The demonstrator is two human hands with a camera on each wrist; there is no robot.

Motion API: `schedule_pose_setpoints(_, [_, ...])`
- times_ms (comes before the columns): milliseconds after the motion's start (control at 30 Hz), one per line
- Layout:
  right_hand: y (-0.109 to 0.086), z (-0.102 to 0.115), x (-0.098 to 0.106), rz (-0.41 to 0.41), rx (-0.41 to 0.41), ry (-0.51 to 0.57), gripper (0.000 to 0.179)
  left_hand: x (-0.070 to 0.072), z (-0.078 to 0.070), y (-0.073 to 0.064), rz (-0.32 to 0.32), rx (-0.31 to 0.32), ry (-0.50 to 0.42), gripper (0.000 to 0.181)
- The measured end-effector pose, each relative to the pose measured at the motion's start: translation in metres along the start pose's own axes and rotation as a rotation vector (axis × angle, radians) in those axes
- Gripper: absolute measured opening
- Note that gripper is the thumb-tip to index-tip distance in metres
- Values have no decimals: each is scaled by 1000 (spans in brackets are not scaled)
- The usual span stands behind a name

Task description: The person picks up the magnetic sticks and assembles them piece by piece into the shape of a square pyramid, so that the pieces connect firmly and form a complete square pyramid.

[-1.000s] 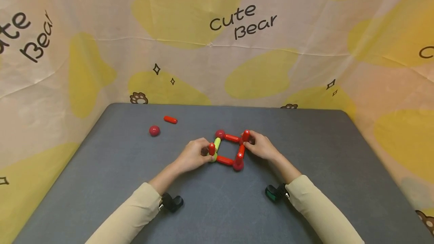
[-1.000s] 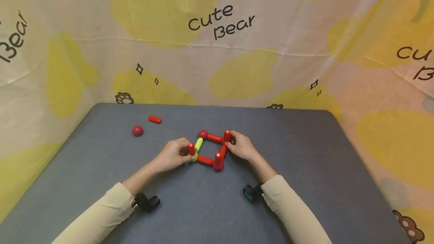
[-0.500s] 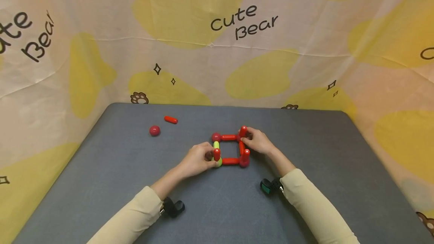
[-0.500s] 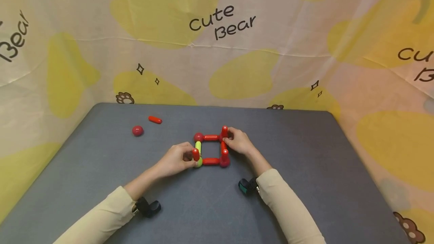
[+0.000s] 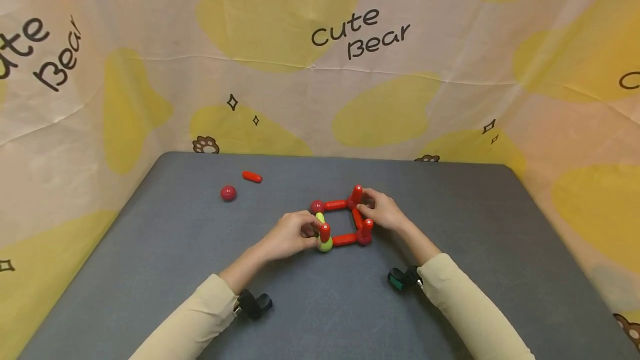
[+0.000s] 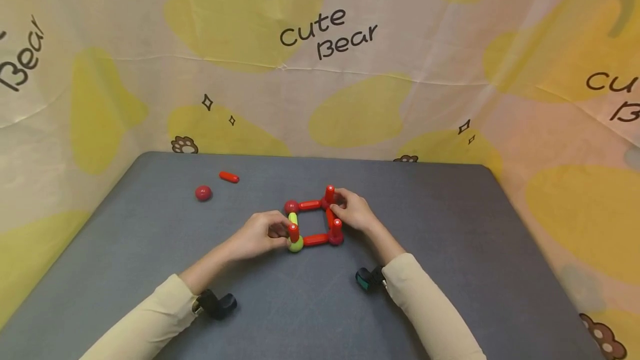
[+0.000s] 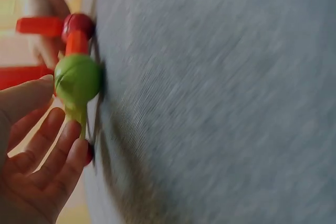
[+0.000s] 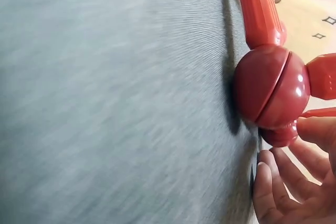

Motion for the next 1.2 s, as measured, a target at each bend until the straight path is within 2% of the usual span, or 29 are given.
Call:
schedule_pose_setpoints(100, [-9,-3,1,-7,21,2,39,8,5,3,-44,20,-18,21])
schedule_pose_setpoints(333, [-31,-10,3,17,37,10,39,20,19,18,-202,72,-59,21])
schedule_pose_setpoints(467, [-44,-11,3,59,61,11,42,20,26,26,-241,137,-49,22])
schedule_pose_setpoints(633, [-57,-9,2,126,89,-8,48,18,32,34,-235,211,-25,25])
schedule_pose_setpoints(767, [-62,-5,-2,141,107,-29,53,14,36,39,-210,229,-40,27])
schedule_pose_setpoints(1000, [-59,2,-12,24,135,-101,56,11,36,42,-184,212,-40,26])
schedule_pose_setpoints(1200, [-55,3,-10,2,128,-107,50,11,36,37,-184,187,-16,23])
Point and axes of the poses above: each hand's wrist, its own y-axis towards the middle knuckle, its own x-axis out of the back of the hand, z = x × y, the point moved 3 cm from there along y, towards the middle knuckle, and after that the axes turned 3 degrees about z, right-handed, at the moved point
